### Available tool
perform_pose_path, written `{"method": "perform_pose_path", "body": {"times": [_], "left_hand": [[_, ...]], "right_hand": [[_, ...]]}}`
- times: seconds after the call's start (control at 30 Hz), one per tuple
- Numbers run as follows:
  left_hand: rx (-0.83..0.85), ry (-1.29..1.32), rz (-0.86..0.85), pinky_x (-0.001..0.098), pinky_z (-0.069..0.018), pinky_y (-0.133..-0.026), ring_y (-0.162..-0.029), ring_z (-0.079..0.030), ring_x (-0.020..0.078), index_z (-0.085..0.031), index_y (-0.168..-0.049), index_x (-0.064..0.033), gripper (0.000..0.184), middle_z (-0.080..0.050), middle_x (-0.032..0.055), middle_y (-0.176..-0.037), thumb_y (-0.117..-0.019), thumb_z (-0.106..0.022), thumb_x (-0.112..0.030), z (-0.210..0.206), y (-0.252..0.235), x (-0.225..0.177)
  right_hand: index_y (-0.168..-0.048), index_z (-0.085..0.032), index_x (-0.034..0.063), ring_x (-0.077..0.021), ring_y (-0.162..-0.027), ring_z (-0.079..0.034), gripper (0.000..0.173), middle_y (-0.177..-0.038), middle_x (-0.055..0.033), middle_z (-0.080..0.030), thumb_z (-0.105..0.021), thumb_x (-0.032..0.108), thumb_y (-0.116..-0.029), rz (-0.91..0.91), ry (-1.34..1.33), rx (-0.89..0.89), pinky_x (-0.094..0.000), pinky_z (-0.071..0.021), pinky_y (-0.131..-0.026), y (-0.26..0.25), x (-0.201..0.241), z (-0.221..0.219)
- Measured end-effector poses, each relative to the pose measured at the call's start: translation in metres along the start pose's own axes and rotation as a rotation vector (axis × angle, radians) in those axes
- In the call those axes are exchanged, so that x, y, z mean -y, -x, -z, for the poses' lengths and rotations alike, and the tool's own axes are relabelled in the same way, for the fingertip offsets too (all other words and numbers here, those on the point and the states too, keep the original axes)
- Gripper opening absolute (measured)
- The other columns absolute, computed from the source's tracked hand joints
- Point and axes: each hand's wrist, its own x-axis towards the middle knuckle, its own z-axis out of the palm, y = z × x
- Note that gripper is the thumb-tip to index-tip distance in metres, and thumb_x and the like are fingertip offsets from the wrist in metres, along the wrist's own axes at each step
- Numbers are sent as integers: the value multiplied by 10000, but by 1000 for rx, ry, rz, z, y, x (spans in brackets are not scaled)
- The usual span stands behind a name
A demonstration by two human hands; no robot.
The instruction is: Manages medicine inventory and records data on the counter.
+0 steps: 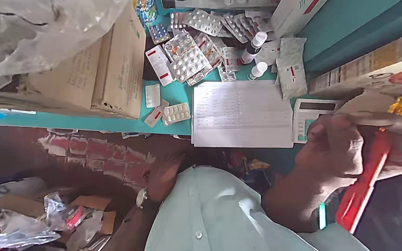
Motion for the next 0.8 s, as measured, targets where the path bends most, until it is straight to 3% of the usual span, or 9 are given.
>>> {"method": "perform_pose_path", "body": {"times": [0.13,0.3,0.37,0.53,0.67,0.8], "left_hand": [[-30,48,-80,571,-489,-1029,-1228,-621,372,-657,-1340,-109,348,-666,179,-1301,-1009,-553,-136,-7,-10,-1],[80,-10,-18,600,-486,-1013,-1247,-593,396,-700,-1265,-146,299,-641,190,-1327,-1005,-553,-164,9,-20,-6],[178,-29,-43,615,-460,-1040,-1296,-556,416,-717,-1227,-124,291,-605,205,-1382,-1000,-536,-115,20,-22,-9],[354,-46,-159,608,-433,-1059,-1263,-561,418,-742,-1130,-61,251,-646,208,-1295,-997,-529,-75,17,-31,-23],[546,-64,-171,594,-434,-1045,-1202,-597,410,-710,-1107,-19,232,-677,213,-1191,-1010,-503,-61,33,-28,-35],[464,-35,-199,607,-464,-1007,-1146,-623,407,-726,-1069,-50,187,-697,193,-1116,-978,-563,-67,50,-15,-20]], "right_hand": [[-1036,-722,220,-59,-639,-669,153,-879,89,-732,-708,121,-920,35,44,35,-220,-580,-534,5,21,-6],[-1023,-734,242,-36,-664,-670,131,-863,110,-729,-692,145,-946,56,100,44,-193,-573,-569,18,40,-7],[-1052,-727,264,-15,-686,-672,142,-897,132,-737,-673,163,-967,40,130,53,-175,-567,-584,26,46,-10],[-1076,-719,265,12,-712,-677,121,-951,155,-737,-671,205,-984,42,220,111,-147,-569,-583,42,63,-13],[-1053,-731,269,10,-682,-676,139,-907,157,-734,-681,170,-970,25,290,101,-149,-571,-561,49,71,-11],[-1074,-729,250,-1,-696,-681,139,-932,141,-744,-676,167,-976,-13,277,136,-164,-578,-574,52,63,-7]]}}
